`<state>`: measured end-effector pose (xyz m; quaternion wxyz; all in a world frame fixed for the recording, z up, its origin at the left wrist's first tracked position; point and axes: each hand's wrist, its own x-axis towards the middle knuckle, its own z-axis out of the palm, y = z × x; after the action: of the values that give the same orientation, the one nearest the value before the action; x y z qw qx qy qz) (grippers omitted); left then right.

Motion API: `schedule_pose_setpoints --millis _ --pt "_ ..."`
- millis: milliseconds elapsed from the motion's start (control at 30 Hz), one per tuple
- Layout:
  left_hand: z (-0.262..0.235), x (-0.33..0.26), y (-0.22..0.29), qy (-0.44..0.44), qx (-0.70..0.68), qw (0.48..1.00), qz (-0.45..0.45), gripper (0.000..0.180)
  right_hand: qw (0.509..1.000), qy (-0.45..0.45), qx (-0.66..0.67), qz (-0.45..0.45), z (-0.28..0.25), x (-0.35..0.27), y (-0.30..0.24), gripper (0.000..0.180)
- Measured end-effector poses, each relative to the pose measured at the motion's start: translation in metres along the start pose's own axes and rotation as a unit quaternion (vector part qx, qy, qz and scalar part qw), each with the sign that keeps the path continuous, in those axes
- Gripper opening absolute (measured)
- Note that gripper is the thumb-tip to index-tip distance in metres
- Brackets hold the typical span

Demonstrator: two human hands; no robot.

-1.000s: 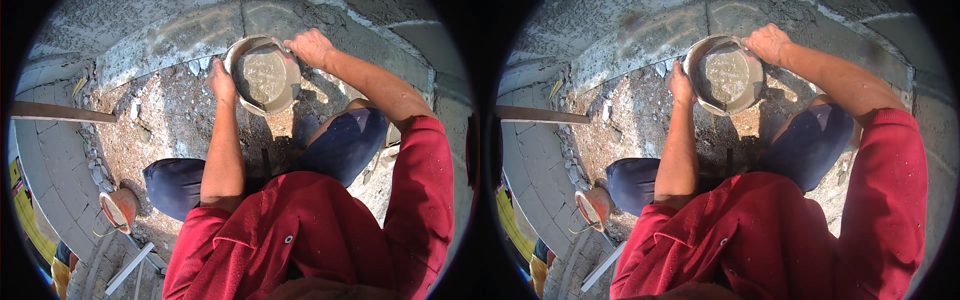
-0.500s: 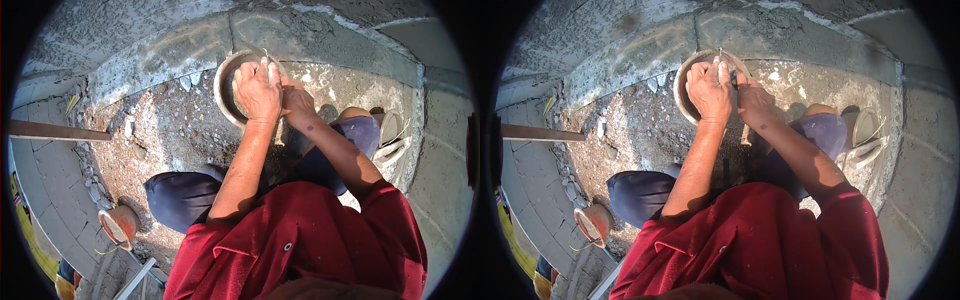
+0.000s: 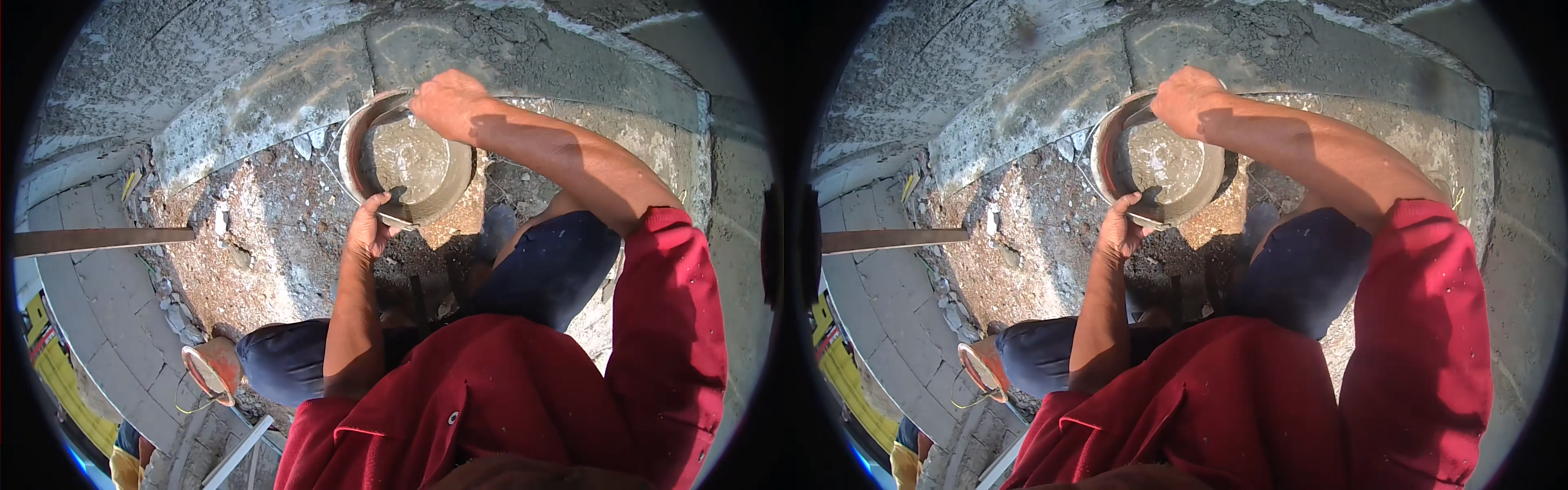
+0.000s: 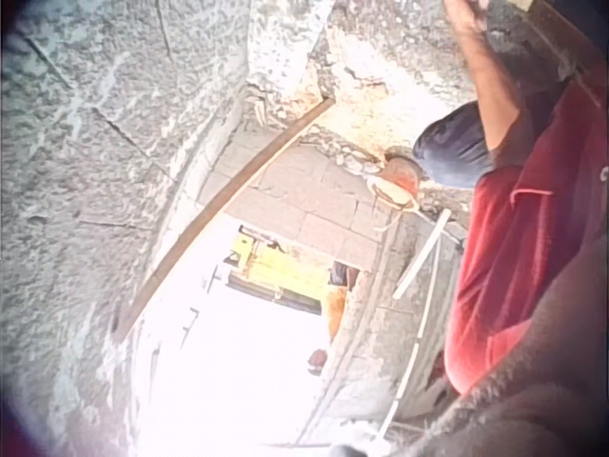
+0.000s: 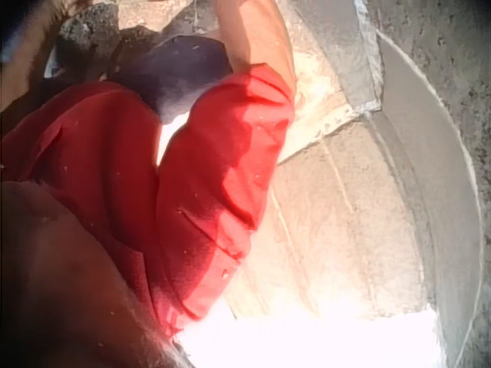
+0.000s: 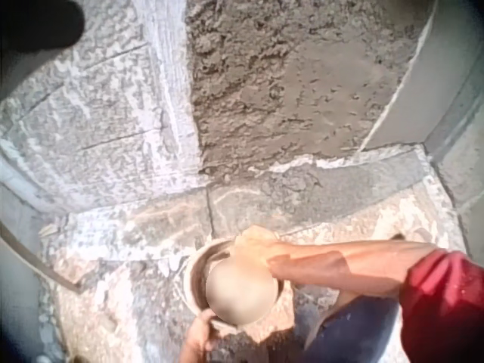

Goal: The person mixes mortar in a bucket using a trowel, applies the mixture onto a wall with the trowel, and smooths the surface with a wooden float.

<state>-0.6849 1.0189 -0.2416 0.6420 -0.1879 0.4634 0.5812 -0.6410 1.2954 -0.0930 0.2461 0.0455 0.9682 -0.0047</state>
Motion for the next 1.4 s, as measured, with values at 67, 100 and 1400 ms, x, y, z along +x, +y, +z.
schedule_pose_setpoints --millis 67,100,1400 --pt "-0.002 0.004 -0.001 0.028 -0.006 1.000 -0.002 0.037 0.998 -0.016 0.019 -0.059 0.022 0.002 -0.039 0.015" --pt "0.001 0.005 -0.002 0.045 -0.011 0.999 -0.003 0.029 0.993 -0.032 0.031 -0.110 0.025 -0.006 -0.055 0.017" --pt "0.350 -0.752 0.217 0.033 -0.014 0.952 0.303 0.057 0.979 0.000 0.201 0.036 -0.664 -0.466 -0.117 0.043"
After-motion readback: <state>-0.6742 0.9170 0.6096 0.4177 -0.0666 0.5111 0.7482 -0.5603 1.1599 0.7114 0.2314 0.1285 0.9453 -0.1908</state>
